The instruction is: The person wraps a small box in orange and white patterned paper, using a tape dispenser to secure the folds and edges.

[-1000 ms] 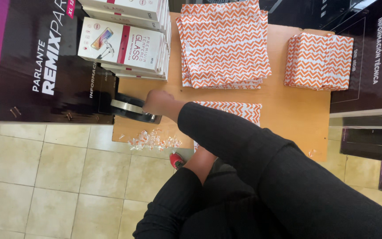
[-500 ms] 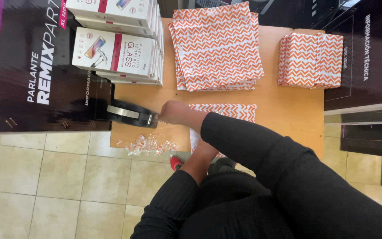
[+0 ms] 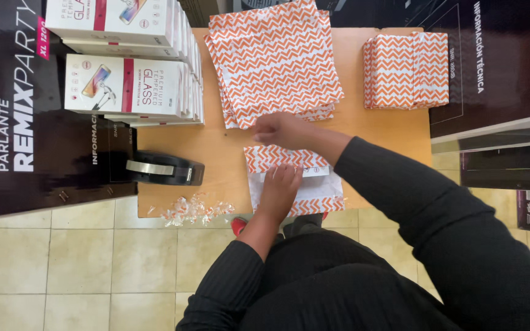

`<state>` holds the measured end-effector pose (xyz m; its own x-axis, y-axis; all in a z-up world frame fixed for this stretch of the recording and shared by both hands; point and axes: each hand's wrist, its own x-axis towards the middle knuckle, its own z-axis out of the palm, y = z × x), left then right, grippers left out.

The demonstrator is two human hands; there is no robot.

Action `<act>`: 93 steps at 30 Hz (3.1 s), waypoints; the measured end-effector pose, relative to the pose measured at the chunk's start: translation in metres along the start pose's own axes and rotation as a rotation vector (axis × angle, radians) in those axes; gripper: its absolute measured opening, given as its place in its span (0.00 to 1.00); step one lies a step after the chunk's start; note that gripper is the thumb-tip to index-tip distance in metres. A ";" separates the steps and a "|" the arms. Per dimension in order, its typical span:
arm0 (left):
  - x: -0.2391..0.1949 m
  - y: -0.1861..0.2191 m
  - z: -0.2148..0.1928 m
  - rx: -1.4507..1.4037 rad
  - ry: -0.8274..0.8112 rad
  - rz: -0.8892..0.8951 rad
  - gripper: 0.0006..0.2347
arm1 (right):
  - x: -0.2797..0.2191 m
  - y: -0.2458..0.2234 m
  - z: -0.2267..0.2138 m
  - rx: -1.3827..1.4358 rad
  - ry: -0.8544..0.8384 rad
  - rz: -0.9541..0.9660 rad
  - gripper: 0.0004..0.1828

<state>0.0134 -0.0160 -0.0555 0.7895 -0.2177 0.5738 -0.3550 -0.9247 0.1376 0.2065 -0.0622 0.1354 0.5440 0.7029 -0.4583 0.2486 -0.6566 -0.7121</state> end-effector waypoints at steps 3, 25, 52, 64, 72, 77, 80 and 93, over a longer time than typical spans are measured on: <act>-0.002 0.002 0.009 -0.029 -0.012 -0.025 0.15 | -0.003 0.069 -0.027 -0.143 0.031 0.074 0.12; 0.010 0.003 -0.013 -0.042 -0.075 -0.055 0.12 | 0.021 0.123 0.040 -0.509 0.146 0.261 0.10; 0.025 0.014 -0.022 -0.014 0.089 -0.149 0.09 | 0.044 0.120 0.046 -0.756 0.159 0.161 0.23; 0.019 0.011 -0.026 -0.005 0.014 -0.142 0.14 | -0.020 0.125 -0.004 -0.589 0.152 0.309 0.43; 0.020 -0.002 -0.034 -0.019 -0.083 -0.090 0.18 | -0.126 0.159 0.045 -0.547 0.467 -0.109 0.21; 0.035 -0.012 -0.037 0.030 -0.149 -0.045 0.18 | -0.167 0.161 0.146 -0.773 0.447 -0.435 0.41; 0.039 -0.023 -0.034 -0.013 -0.209 -0.021 0.11 | -0.156 0.171 0.164 -0.828 0.525 -0.551 0.39; 0.069 -0.053 -0.005 -0.114 -0.729 -0.093 0.43 | -0.163 0.183 0.171 -0.720 0.581 -0.719 0.07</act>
<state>0.0845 0.0192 -0.0190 0.9367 -0.3290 -0.1199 -0.2891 -0.9198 0.2651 0.0270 -0.2503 -0.0114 0.3316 0.8670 0.3719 0.9430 -0.2931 -0.1577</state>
